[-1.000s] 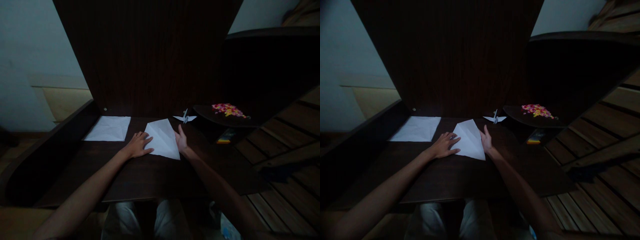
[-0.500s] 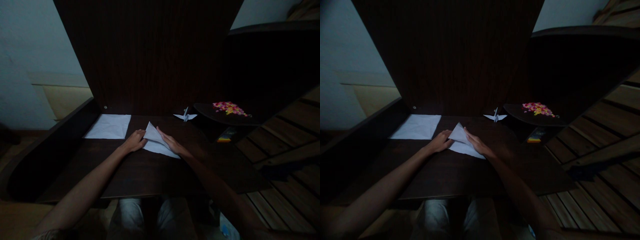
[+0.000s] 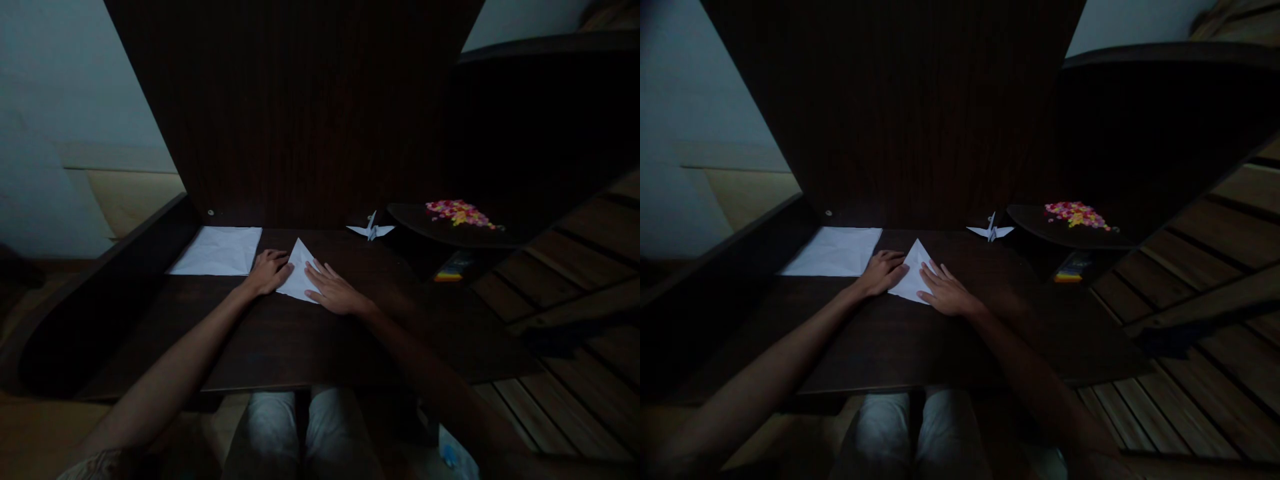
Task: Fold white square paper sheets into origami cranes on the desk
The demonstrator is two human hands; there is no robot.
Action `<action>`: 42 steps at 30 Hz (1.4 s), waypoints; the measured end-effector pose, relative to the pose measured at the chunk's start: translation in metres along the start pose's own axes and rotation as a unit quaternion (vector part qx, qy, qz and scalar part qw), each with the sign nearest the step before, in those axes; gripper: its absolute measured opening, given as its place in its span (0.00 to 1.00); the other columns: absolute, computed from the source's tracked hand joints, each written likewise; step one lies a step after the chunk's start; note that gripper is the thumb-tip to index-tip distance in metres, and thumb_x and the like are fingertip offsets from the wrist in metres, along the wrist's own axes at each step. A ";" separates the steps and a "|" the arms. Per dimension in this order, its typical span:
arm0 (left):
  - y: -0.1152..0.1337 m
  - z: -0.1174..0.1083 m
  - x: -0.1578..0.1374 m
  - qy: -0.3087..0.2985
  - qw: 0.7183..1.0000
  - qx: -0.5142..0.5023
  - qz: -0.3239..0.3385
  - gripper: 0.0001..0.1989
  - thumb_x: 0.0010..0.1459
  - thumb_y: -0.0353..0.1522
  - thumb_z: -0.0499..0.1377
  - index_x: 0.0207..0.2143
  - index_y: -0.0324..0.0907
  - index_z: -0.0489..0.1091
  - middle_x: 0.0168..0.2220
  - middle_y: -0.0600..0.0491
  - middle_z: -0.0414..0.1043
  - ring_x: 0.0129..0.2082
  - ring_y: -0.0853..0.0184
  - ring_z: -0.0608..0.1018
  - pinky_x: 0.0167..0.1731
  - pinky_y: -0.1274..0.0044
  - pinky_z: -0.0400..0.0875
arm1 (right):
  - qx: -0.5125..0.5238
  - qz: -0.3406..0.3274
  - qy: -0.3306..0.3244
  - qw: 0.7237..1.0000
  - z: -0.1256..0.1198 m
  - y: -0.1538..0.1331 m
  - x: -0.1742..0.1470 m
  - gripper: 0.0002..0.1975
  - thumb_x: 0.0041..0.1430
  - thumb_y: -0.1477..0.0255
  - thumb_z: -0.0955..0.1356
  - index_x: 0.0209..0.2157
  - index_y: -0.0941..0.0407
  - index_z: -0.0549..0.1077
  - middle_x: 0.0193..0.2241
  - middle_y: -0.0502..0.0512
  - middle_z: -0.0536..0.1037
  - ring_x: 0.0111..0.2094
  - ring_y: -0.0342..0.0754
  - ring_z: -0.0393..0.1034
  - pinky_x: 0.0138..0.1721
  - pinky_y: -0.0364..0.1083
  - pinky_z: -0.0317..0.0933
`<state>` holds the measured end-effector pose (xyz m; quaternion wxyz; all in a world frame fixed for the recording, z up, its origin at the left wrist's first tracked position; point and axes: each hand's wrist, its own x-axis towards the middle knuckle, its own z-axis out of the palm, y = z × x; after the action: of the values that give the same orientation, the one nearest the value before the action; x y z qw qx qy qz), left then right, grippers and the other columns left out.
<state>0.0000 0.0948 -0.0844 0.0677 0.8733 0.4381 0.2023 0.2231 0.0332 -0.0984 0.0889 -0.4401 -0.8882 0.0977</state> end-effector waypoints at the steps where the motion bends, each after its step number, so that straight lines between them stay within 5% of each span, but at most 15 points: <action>1: 0.001 0.000 0.000 -0.008 1.000 -0.002 0.005 0.24 0.61 0.42 0.46 0.52 0.38 0.69 0.55 0.44 0.66 0.55 0.52 0.64 0.54 0.58 0.58 | -0.004 0.000 -0.002 1.000 0.000 0.000 0.000 0.38 0.63 0.50 0.50 0.65 0.60 0.42 0.66 0.57 0.40 0.67 0.52 0.27 0.65 0.56 0.30; 13: 0.010 -0.006 -0.005 -0.012 0.967 -0.253 -0.037 0.40 0.46 0.34 0.62 0.60 0.42 0.52 0.49 0.46 0.72 0.50 0.58 0.73 0.51 0.65 0.65 | 0.032 0.059 0.067 0.995 0.002 0.001 0.002 0.50 0.57 0.46 0.58 0.65 0.63 0.27 0.66 0.63 0.27 0.65 0.56 0.16 0.65 0.59 0.28; 21: 0.010 0.002 -0.005 0.005 0.914 -0.405 -0.023 0.49 0.44 0.27 0.63 0.65 0.43 0.39 0.45 0.46 0.72 0.41 0.63 0.76 0.42 0.69 0.72 | 0.123 0.133 0.108 0.977 0.001 0.001 0.003 0.59 0.48 0.44 0.65 0.65 0.61 0.27 0.66 0.68 0.34 0.66 0.59 0.20 0.64 0.60 0.28; 26: 0.014 -0.001 -0.006 0.027 0.928 -0.372 -0.020 0.46 0.45 0.26 0.62 0.64 0.43 0.43 0.41 0.49 0.73 0.36 0.67 0.76 0.40 0.72 0.72 | 0.182 0.179 0.118 0.960 0.000 0.002 0.002 0.61 0.43 0.46 0.69 0.65 0.59 0.31 0.66 0.69 0.36 0.66 0.63 0.26 0.63 0.62 0.33; 31: 0.015 -0.004 -0.008 0.050 0.962 -0.269 -0.018 0.38 0.49 0.28 0.61 0.62 0.43 0.51 0.38 0.52 0.75 0.37 0.66 0.77 0.43 0.71 0.72 | 0.247 0.149 0.154 0.945 -0.002 0.009 0.003 0.62 0.44 0.54 0.72 0.65 0.56 0.25 0.66 0.67 0.39 0.66 0.57 0.33 0.63 0.59 0.37; 37: 0.010 -0.005 -0.009 0.052 0.986 -0.151 0.056 0.24 0.53 0.27 0.55 0.54 0.42 0.66 0.49 0.50 0.73 0.47 0.62 0.75 0.49 0.69 0.69 | 0.289 0.112 0.172 0.935 -0.011 0.017 -0.002 0.63 0.41 0.61 0.74 0.65 0.55 0.26 0.65 0.65 0.45 0.66 0.54 0.41 0.63 0.56 0.39; 42: 0.004 -0.006 -0.008 0.002 0.987 -0.098 0.129 0.24 0.51 0.21 0.50 0.49 0.41 0.71 0.51 0.49 0.72 0.51 0.62 0.73 0.52 0.66 0.67 | 0.368 -0.011 0.185 0.911 -0.019 0.020 -0.009 0.44 0.54 0.54 0.64 0.66 0.53 0.40 0.66 0.55 0.46 0.66 0.53 0.40 0.64 0.55 0.38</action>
<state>-0.0041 0.0862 -0.0797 0.1253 0.9111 0.2998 0.2535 0.2484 0.0400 -0.0863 0.4082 -0.3762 -0.7618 0.3340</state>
